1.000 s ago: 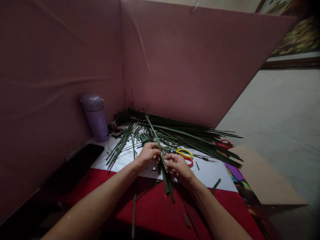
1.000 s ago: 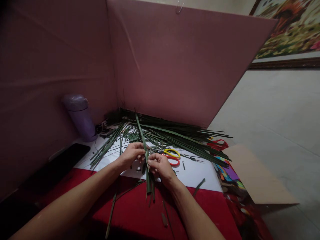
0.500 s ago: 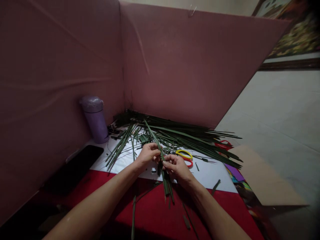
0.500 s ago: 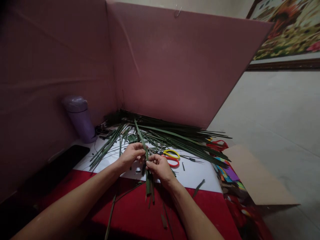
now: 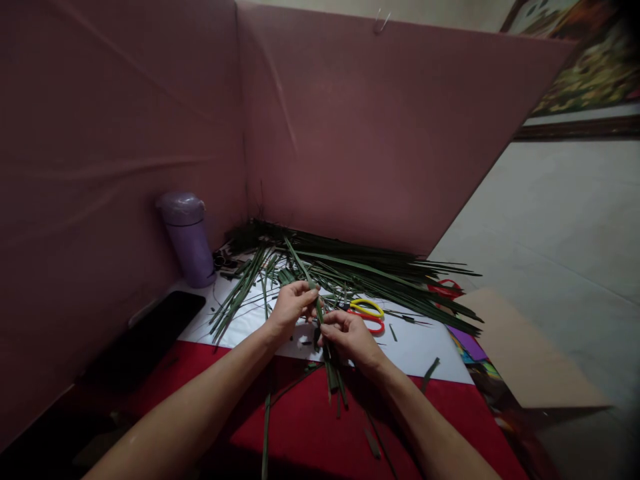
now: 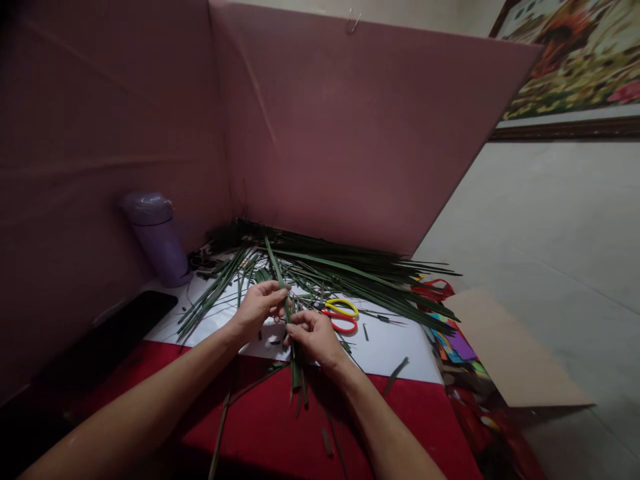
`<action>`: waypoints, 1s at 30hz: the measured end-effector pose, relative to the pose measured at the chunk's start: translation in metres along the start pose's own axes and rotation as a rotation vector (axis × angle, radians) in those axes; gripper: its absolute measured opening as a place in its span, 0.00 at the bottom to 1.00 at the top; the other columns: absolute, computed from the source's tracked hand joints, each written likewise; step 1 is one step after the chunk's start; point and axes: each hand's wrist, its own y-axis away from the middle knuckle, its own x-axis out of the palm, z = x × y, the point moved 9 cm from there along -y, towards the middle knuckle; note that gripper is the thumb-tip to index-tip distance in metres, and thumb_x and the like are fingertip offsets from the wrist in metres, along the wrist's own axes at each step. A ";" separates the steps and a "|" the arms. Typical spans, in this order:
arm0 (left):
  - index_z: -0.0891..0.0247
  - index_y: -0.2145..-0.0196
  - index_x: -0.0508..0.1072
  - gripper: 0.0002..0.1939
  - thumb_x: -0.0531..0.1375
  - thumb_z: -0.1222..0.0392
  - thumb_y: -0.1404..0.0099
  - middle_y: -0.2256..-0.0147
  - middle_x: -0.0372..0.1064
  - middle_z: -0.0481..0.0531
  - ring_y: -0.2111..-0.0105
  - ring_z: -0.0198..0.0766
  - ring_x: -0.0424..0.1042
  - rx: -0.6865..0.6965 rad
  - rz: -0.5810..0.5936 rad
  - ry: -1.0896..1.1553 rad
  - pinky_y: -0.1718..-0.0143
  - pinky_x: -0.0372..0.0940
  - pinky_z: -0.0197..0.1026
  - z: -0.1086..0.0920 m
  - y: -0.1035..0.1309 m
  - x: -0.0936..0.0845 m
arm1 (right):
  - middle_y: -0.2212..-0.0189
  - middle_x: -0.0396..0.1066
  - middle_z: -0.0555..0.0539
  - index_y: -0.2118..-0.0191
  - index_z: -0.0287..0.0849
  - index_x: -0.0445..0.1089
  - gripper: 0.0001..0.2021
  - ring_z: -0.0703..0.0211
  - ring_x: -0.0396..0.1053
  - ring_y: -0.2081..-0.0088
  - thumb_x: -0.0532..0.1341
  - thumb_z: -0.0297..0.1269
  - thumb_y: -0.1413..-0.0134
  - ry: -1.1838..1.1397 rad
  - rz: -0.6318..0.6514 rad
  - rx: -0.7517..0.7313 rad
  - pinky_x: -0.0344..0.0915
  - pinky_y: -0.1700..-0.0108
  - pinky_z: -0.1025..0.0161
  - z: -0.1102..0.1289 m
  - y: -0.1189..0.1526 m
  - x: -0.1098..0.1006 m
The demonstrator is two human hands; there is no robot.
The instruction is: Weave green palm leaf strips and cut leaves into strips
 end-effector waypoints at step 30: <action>0.69 0.67 0.72 0.23 0.57 0.43 0.45 0.70 0.68 0.54 0.77 0.30 0.64 0.000 0.096 -0.119 0.82 0.56 0.31 0.000 0.006 0.015 | 0.77 0.67 0.55 0.64 0.44 0.64 0.10 0.73 0.54 0.85 0.62 0.39 0.53 -0.230 -0.777 -0.601 0.50 0.85 0.72 0.088 0.058 -0.091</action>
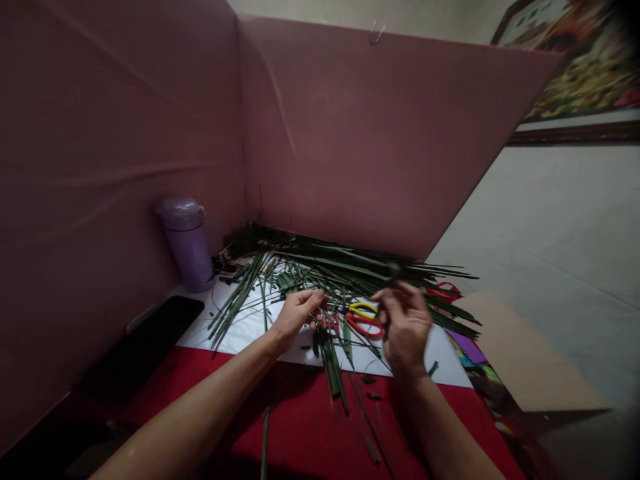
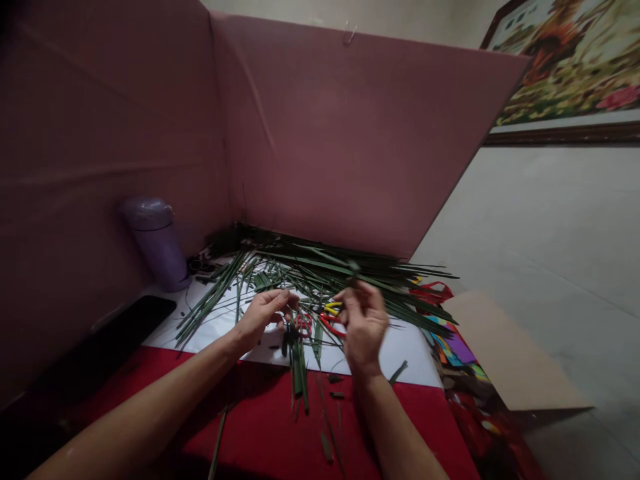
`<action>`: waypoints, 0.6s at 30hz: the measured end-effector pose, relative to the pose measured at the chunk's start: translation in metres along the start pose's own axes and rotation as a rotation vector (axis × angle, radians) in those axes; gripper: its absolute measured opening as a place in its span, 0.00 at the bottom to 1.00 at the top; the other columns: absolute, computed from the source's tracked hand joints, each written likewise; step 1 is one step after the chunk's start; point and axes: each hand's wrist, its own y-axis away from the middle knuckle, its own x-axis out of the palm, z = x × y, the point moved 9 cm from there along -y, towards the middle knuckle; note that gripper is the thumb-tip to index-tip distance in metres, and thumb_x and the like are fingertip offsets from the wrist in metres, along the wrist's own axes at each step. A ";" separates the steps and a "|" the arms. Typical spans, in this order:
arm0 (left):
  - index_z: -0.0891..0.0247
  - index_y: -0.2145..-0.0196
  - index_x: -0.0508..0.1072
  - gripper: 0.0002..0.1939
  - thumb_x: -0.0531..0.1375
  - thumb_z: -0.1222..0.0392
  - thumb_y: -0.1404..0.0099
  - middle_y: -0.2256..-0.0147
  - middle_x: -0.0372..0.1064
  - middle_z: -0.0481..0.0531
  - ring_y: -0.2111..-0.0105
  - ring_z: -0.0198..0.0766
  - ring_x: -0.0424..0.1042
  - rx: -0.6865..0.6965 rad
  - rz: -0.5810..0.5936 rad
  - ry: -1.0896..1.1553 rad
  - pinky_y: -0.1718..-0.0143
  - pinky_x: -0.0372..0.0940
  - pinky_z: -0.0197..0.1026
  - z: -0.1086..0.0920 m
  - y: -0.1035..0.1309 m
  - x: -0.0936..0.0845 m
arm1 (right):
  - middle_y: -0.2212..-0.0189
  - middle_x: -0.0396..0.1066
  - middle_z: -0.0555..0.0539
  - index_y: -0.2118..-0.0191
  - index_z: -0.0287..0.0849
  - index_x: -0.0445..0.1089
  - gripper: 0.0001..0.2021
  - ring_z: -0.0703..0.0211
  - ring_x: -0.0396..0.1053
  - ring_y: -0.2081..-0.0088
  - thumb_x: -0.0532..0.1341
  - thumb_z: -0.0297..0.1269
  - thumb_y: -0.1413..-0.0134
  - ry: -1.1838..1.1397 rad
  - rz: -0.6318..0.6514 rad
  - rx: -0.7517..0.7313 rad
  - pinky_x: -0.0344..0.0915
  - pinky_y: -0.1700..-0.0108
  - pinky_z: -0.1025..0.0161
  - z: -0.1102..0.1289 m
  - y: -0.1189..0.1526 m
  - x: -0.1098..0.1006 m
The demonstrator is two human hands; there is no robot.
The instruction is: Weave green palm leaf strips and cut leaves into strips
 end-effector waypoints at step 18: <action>0.69 0.69 0.70 0.23 0.59 0.43 0.47 0.73 0.68 0.52 0.81 0.27 0.62 -0.119 0.023 0.050 0.84 0.54 0.30 0.017 -0.001 0.005 | 0.69 0.72 0.45 0.62 0.39 0.65 0.11 0.62 0.68 0.73 0.55 0.41 0.48 0.483 -0.148 -0.178 0.62 0.74 0.66 -0.001 -0.046 -0.040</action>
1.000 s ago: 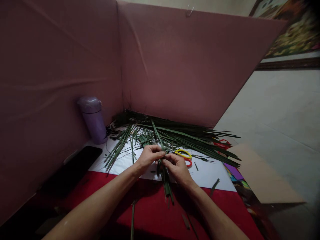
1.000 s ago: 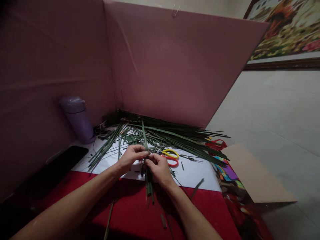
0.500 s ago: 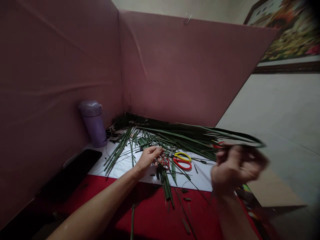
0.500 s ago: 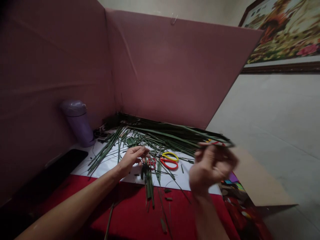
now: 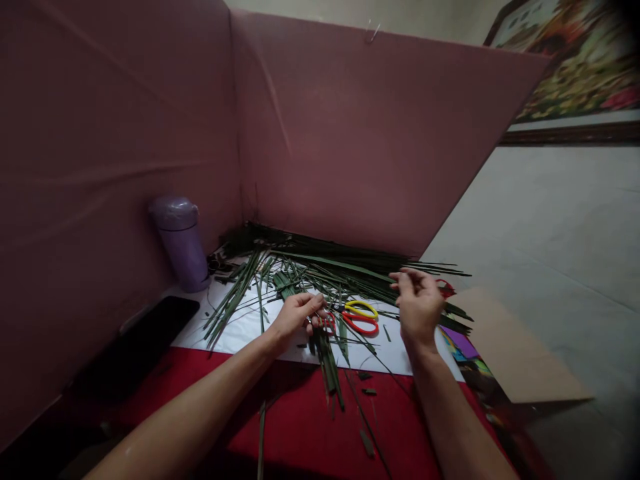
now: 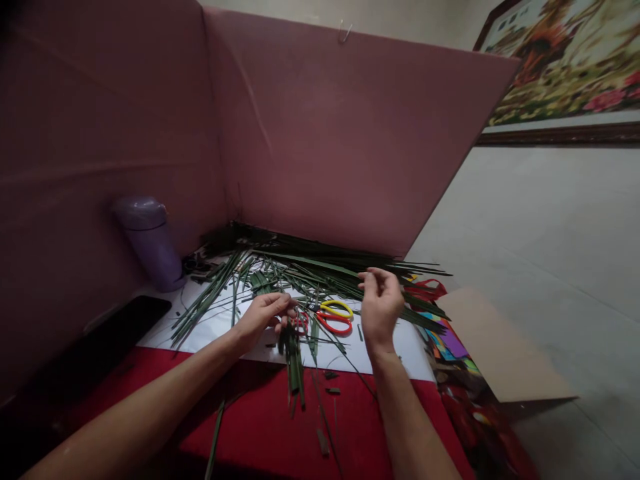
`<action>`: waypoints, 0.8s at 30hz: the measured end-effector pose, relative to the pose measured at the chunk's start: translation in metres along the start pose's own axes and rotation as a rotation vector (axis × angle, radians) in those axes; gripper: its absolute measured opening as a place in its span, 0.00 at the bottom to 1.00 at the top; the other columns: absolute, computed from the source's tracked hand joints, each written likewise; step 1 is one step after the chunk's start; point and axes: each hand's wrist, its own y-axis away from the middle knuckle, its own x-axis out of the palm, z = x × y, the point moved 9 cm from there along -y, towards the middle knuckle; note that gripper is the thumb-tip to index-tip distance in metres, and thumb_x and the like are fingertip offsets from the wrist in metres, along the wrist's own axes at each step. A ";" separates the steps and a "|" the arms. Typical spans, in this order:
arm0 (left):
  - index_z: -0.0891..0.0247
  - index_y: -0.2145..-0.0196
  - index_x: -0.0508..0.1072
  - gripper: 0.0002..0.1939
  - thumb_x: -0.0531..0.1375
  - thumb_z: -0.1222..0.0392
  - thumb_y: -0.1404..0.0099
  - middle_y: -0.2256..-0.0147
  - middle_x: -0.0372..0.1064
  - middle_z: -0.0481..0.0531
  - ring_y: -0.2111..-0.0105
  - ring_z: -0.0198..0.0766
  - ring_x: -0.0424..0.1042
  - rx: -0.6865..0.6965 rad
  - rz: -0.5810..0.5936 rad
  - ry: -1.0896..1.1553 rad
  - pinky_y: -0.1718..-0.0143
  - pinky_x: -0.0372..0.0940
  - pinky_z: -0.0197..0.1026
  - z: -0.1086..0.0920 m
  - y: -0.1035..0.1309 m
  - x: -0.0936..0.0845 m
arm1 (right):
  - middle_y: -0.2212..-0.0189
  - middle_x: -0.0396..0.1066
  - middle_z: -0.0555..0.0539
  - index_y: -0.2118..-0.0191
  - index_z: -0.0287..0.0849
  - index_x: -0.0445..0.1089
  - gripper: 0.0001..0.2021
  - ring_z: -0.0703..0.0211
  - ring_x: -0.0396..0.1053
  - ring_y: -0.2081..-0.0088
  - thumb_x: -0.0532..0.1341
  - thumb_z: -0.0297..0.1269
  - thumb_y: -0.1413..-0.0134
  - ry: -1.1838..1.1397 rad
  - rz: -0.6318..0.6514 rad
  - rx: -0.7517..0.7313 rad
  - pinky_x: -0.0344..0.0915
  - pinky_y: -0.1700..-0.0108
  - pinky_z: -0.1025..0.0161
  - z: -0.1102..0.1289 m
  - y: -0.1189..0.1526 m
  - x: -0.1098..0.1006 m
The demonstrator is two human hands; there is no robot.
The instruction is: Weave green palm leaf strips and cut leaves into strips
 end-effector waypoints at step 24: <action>0.68 0.72 0.69 0.22 0.58 0.43 0.47 0.76 0.69 0.51 0.84 0.26 0.60 -0.002 0.024 -0.118 0.86 0.55 0.30 0.011 -0.005 0.000 | 0.59 0.72 0.38 0.61 0.41 0.73 0.13 0.49 0.67 0.56 0.54 0.31 0.49 1.008 0.909 -0.125 0.60 0.59 0.60 -0.073 0.020 0.200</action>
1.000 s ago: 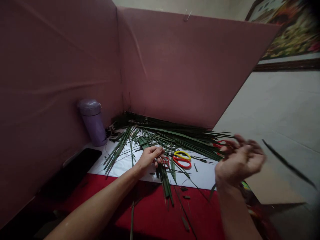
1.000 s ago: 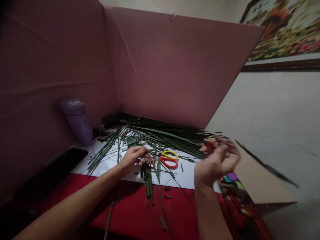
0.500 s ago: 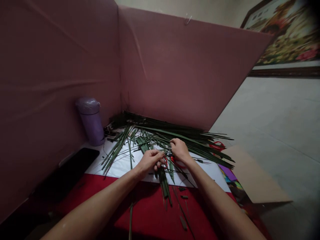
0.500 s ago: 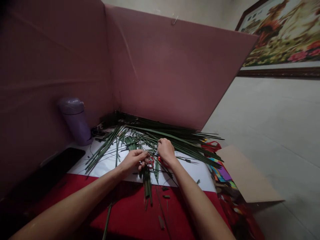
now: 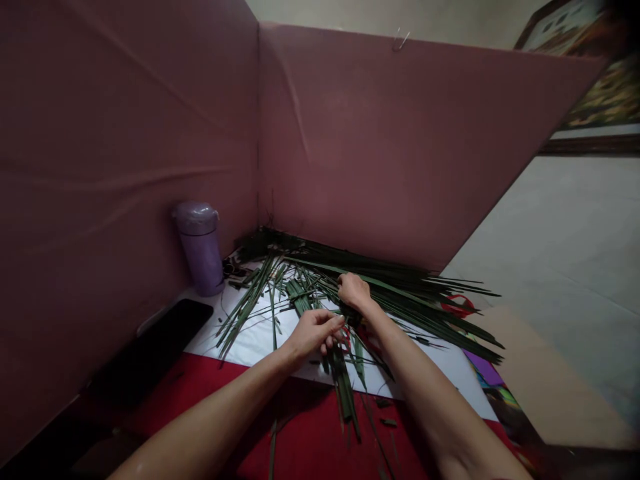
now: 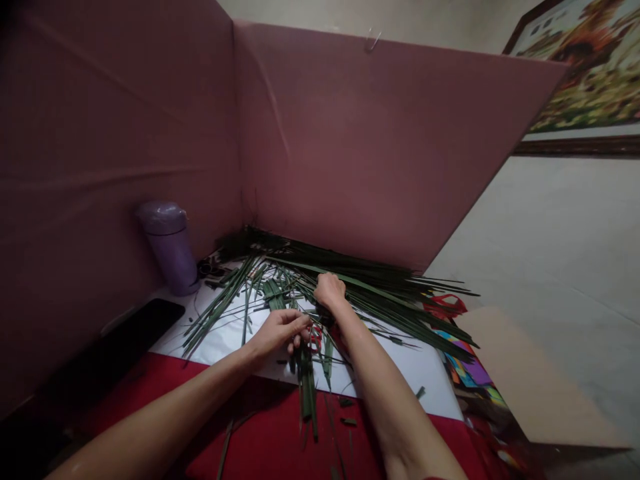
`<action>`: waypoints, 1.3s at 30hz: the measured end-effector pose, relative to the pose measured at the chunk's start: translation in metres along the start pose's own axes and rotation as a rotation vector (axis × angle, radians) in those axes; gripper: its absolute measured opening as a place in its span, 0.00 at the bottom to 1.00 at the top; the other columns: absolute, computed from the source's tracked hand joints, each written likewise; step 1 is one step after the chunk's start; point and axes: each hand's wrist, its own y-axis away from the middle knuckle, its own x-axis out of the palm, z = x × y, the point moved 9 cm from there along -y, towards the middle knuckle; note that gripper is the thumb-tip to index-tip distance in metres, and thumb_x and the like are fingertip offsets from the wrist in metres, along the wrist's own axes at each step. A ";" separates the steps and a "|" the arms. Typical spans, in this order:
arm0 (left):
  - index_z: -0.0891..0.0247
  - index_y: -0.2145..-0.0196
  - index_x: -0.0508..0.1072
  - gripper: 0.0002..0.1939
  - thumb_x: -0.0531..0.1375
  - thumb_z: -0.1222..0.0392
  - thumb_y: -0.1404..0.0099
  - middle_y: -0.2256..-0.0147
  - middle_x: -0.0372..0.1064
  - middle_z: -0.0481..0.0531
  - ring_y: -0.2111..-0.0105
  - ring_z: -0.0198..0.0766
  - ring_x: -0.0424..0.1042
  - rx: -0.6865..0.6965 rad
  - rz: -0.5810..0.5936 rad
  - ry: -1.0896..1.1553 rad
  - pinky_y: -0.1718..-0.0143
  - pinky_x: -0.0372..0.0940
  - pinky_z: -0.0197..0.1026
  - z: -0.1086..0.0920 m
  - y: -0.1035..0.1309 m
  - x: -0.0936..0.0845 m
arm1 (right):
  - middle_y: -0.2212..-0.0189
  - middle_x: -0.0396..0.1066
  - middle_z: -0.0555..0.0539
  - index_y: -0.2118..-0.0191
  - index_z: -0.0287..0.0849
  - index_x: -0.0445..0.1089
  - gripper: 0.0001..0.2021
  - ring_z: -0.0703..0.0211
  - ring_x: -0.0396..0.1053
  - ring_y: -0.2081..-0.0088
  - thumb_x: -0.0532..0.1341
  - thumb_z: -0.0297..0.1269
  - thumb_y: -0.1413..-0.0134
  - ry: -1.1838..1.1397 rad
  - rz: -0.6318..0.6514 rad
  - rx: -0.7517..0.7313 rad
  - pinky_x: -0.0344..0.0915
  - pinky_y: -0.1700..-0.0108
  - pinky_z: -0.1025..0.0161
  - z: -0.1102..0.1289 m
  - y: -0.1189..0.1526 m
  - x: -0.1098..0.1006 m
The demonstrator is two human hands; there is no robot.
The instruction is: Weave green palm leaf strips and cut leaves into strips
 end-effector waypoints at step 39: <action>0.65 0.80 0.66 0.15 0.59 0.50 0.47 0.85 0.61 0.46 0.88 0.28 0.57 -0.023 0.065 0.013 0.87 0.49 0.31 0.005 0.004 0.008 | 0.84 0.62 0.54 0.77 0.40 0.65 0.12 0.66 0.58 0.82 0.61 0.45 0.58 -1.339 0.016 0.039 0.56 0.80 0.68 0.009 0.124 0.004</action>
